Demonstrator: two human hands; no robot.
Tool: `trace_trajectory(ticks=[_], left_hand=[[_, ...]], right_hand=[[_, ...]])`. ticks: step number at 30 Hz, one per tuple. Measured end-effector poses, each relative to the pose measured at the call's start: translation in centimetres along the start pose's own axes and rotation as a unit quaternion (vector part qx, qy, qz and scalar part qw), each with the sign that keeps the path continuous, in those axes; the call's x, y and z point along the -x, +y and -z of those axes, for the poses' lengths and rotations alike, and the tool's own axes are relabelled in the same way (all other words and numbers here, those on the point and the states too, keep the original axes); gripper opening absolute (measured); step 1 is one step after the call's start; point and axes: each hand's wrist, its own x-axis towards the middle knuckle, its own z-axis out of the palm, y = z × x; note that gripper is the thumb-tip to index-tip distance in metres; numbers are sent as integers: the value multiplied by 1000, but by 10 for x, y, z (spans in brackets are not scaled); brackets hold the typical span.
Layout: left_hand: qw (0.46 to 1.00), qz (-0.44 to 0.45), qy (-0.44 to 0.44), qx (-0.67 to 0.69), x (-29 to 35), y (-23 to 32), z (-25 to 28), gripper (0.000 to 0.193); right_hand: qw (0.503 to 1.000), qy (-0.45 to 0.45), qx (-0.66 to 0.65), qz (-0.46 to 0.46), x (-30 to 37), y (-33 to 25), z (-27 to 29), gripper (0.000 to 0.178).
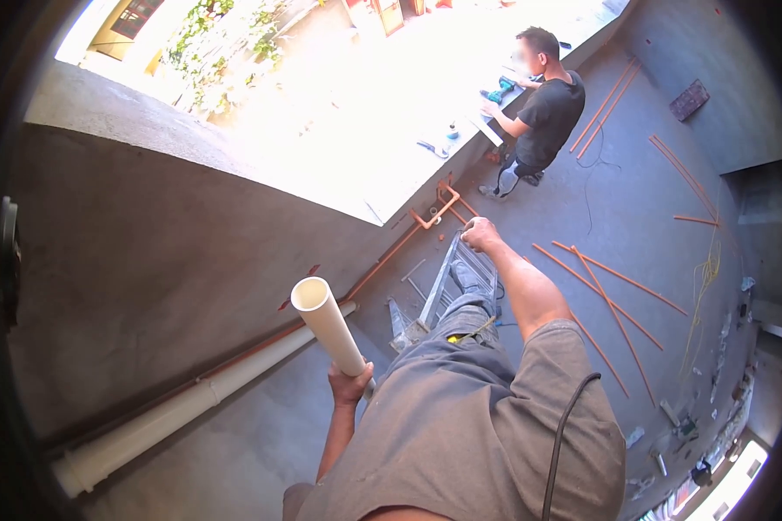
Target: Installing a PVC pipe into a ceiling fixture by applying adhesive and securing it with screws.
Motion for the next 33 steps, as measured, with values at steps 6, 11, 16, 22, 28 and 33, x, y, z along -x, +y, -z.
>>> trace_trajectory(ticks=[6, 11, 16, 22, 28, 33], left_hand=[[1000, -4, -1, -14, 0, -4, 2, 45], [1000, 21, 11, 8, 2, -6, 2, 44], [1000, 12, 1, -3, 0, 13, 6, 46], [1000, 17, 11, -7, 2, 5, 6, 45], [998, 53, 8, -23, 2, -4, 8, 43], [996, 76, 26, -24, -2, 4, 14, 41]], right_hand=[[1000, 5, 6, 9, -2, -2, -2, 28], [1000, -25, 9, 2, -6, -2, -4, 28], [1000, -12, 10, 8, -10, 7, -9, 28], [1000, -15, 8, 17, -12, -1, -16, 28], [1000, -20, -6, 12, -24, -6, -8, 29], [1000, 20, -2, 24, -37, -9, -1, 30]])
